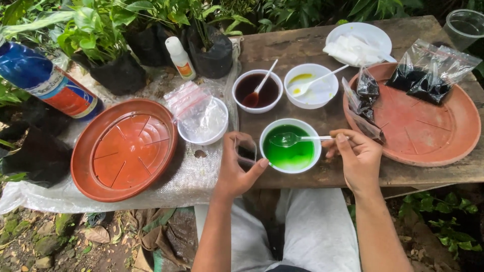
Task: The person is preparing liquid samples by stirring a green solution and then carefully spooning it into small plastic bags.
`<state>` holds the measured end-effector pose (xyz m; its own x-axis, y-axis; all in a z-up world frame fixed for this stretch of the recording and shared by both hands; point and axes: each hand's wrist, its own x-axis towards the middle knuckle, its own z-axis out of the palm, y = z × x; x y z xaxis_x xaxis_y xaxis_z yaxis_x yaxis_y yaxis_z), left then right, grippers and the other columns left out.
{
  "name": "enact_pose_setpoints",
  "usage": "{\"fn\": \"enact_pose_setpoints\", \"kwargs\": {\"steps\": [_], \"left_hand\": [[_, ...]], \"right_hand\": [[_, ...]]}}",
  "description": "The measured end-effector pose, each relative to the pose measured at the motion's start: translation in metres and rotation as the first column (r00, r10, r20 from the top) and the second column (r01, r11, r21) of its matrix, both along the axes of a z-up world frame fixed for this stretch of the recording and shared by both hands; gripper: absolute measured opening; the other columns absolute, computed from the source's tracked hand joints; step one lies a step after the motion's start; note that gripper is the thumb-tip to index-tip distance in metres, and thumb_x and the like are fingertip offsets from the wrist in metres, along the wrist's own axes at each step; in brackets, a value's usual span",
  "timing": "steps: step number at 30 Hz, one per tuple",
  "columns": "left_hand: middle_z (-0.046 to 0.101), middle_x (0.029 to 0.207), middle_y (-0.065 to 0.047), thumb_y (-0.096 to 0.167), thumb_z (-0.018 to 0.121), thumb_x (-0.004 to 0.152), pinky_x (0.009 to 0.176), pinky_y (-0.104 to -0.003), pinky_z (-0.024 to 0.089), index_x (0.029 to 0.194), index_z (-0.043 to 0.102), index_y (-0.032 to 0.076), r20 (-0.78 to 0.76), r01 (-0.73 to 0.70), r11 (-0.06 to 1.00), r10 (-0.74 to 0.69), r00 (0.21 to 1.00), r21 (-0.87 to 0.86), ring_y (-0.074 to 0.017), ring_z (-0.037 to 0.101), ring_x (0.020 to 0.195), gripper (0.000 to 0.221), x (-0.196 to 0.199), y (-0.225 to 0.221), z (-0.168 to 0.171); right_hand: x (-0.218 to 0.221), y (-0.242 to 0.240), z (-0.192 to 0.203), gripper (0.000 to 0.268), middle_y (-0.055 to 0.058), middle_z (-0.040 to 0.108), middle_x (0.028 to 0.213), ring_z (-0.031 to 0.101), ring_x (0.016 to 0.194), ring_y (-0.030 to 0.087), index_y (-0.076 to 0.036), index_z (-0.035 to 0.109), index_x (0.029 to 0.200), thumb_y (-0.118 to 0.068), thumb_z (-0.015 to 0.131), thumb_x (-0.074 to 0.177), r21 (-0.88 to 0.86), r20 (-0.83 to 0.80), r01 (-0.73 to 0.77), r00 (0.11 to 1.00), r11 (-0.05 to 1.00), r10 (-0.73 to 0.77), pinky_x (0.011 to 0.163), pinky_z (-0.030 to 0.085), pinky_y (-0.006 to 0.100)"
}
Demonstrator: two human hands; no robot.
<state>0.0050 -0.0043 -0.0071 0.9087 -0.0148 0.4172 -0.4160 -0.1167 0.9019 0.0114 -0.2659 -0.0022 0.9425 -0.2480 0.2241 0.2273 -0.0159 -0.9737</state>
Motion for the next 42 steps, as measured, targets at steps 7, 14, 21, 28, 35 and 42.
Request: {"fn": "enact_pose_setpoints", "kwargs": {"steps": [7, 14, 21, 28, 35, 42], "left_hand": [[0.060, 0.088, -0.009, 0.043, 0.081, 0.080, 0.089, -0.044, 0.053, 0.107, 0.046, 0.012, 0.002, 0.004, 1.000, -0.004, 1.000, -0.012, -0.0245, 0.064, 0.088, 0.054, 0.000, -0.002, 0.002], [0.061, 0.087, -0.009, 0.041, 0.080, 0.081, 0.087, -0.043, 0.054, 0.107, 0.046, 0.012, 0.013, 0.010, 1.000, -0.009, 1.000, -0.012, -0.0240, 0.064, 0.087, 0.053, 0.001, -0.001, 0.003], [0.060, 0.089, -0.009, 0.041, 0.080, 0.082, 0.090, -0.045, 0.053, 0.109, 0.046, 0.011, 0.023, 0.004, 1.000, -0.003, 1.000, -0.004, -0.0250, 0.064, 0.090, 0.053, 0.003, -0.001, -0.001], [0.061, 0.090, -0.010, 0.042, 0.079, 0.082, 0.090, -0.045, 0.052, 0.109, 0.045, 0.011, 0.008, 0.007, 1.000, -0.007, 1.000, -0.005, -0.0253, 0.065, 0.090, 0.053, 0.001, 0.000, 0.000], [0.061, 0.090, -0.009, 0.044, 0.079, 0.082, 0.090, -0.046, 0.053, 0.111, 0.045, 0.011, 0.010, 0.007, 1.000, -0.007, 1.000, 0.002, -0.0260, 0.066, 0.091, 0.055, 0.000, 0.001, -0.003], [0.050, 0.097, -0.004, 0.044, 0.069, 0.089, 0.082, -0.032, 0.044, 0.114, 0.042, 0.011, -0.066, 0.033, 0.996, -0.027, 0.997, 0.084, -0.0165, 0.052, 0.089, 0.050, -0.010, -0.001, 0.022]], "right_hand": [[0.000, 0.001, 0.002, 0.020, 0.028, 0.071, 0.084, 0.065, 0.055, 0.023, 0.012, 0.068, 0.107, -0.005, 0.058, 0.107, -0.051, -0.021, 0.012, 1.000, 0.999, -0.013, 0.054, 0.056, 0.032], [-0.001, 0.004, 0.007, 0.018, 0.026, 0.073, 0.084, 0.065, 0.055, 0.020, 0.009, 0.070, 0.107, -0.004, 0.058, 0.107, -0.096, 0.004, 0.034, 0.999, 0.995, -0.034, 0.054, 0.055, 0.029], [-0.001, 0.007, 0.008, 0.018, 0.025, 0.073, 0.085, 0.067, 0.058, 0.020, 0.009, 0.071, 0.108, -0.006, 0.060, 0.106, -0.102, 0.020, 0.048, 0.999, 0.994, -0.046, 0.060, 0.055, 0.027], [-0.001, 0.001, 0.003, 0.019, 0.020, 0.074, 0.087, 0.067, 0.060, 0.016, 0.004, 0.071, 0.109, -0.010, 0.058, 0.108, -0.032, -0.005, 0.050, 0.999, 0.998, -0.050, 0.064, 0.052, 0.023], [-0.002, -0.003, -0.002, 0.016, 0.021, 0.073, 0.087, 0.068, 0.060, 0.017, 0.004, 0.069, 0.111, -0.007, 0.056, 0.108, 0.082, 0.056, 0.011, 0.998, 0.997, -0.015, 0.062, 0.055, 0.022], [-0.019, 0.011, 0.041, 0.017, 0.022, 0.071, 0.090, 0.069, 0.071, 0.024, 0.009, 0.065, 0.111, -0.008, 0.060, 0.107, 0.092, 0.095, -0.067, 0.994, 0.993, 0.058, 0.060, 0.060, 0.027]]}}
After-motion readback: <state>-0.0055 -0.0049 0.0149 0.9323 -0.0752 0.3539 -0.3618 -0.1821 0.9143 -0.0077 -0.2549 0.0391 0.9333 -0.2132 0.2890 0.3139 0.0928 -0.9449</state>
